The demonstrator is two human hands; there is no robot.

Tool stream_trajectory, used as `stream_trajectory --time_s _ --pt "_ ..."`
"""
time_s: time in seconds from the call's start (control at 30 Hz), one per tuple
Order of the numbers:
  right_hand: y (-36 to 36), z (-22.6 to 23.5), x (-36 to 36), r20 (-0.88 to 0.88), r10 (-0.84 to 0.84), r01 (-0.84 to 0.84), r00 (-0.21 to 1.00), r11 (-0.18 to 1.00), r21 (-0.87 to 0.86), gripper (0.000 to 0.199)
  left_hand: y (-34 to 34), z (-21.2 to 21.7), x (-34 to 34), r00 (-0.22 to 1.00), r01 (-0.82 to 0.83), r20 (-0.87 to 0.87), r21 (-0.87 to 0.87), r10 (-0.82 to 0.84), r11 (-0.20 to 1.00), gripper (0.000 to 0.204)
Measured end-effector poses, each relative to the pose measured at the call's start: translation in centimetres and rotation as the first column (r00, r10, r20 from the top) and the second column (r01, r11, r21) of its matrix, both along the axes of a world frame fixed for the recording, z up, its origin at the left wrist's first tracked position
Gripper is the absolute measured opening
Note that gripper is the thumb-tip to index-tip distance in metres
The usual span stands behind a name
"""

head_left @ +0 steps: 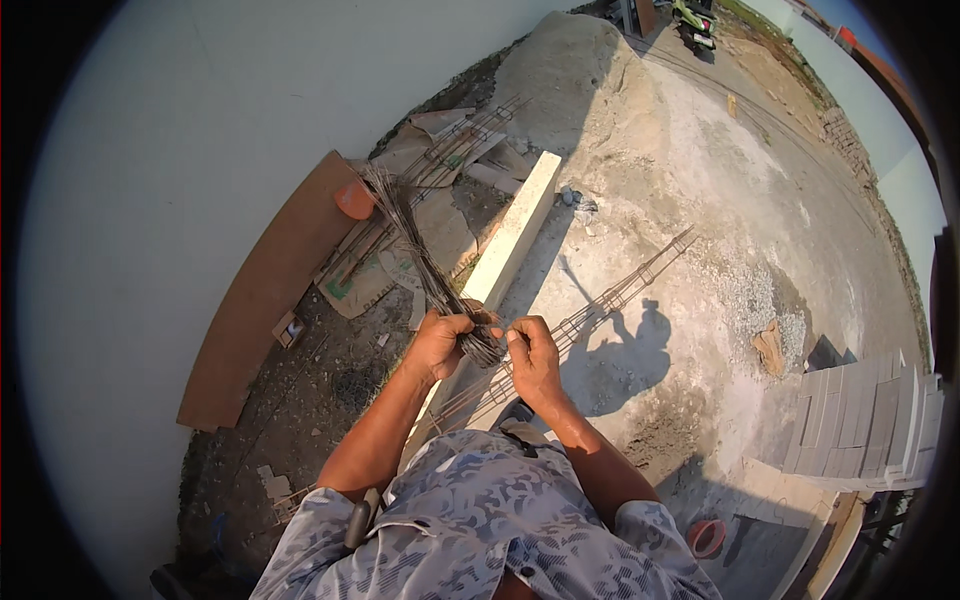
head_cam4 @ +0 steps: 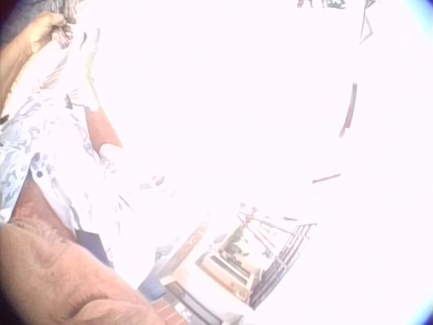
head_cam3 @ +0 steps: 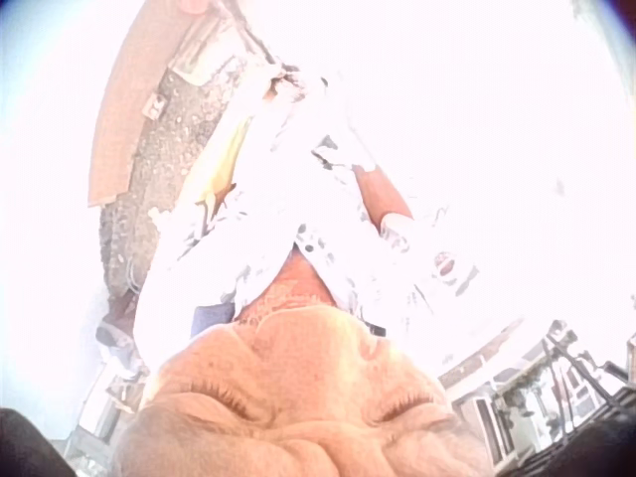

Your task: The person separates tie wire from a bundle and fastens the steel rebar cage using the wire and pincers.

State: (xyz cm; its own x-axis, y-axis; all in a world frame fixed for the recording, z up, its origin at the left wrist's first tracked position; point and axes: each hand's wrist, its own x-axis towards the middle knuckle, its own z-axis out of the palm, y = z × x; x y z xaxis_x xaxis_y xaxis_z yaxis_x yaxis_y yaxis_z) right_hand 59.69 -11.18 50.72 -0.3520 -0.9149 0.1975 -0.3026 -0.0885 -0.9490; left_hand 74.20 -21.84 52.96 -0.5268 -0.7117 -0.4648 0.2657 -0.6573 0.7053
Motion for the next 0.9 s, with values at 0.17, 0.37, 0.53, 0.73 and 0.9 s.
stream_trajectory --time_s 0.17,0.37,0.53,0.73,0.9 --pt "-0.4 -1.2 -7.6 -0.181 -0.046 0.036 0.982 0.998 -0.057 0.012 -1.7 -1.2 -7.5 0.996 0.076 0.033 0.026 -0.077 0.997 0.037" --pt "2.4 -1.9 -15.8 -0.061 -0.158 0.166 0.986 0.975 0.15 0.017 -1.9 -2.7 -17.1 0.965 0.25 0.075 0.016 -0.25 0.968 0.036" --pt "5.3 -1.1 -19.6 -0.116 -0.166 0.181 0.979 0.975 0.132 0.021 -0.8 -4.1 -25.1 0.914 0.401 0.042 0.041 -0.403 0.915 0.027" --pt "10.4 -2.9 -24.9 -0.135 -0.481 0.491 0.866 0.869 0.056 0.021 2.5 -6.8 -34.6 0.791 0.602 0.059 0.099 -0.609 0.792 0.034" --pt "12.4 -2.1 -29.0 -0.081 -0.704 0.7 0.705 0.71 -0.08 0.013 4.9 -9.7 -42.1 0.81 0.574 -0.064 0.285 -0.582 0.768 0.027"
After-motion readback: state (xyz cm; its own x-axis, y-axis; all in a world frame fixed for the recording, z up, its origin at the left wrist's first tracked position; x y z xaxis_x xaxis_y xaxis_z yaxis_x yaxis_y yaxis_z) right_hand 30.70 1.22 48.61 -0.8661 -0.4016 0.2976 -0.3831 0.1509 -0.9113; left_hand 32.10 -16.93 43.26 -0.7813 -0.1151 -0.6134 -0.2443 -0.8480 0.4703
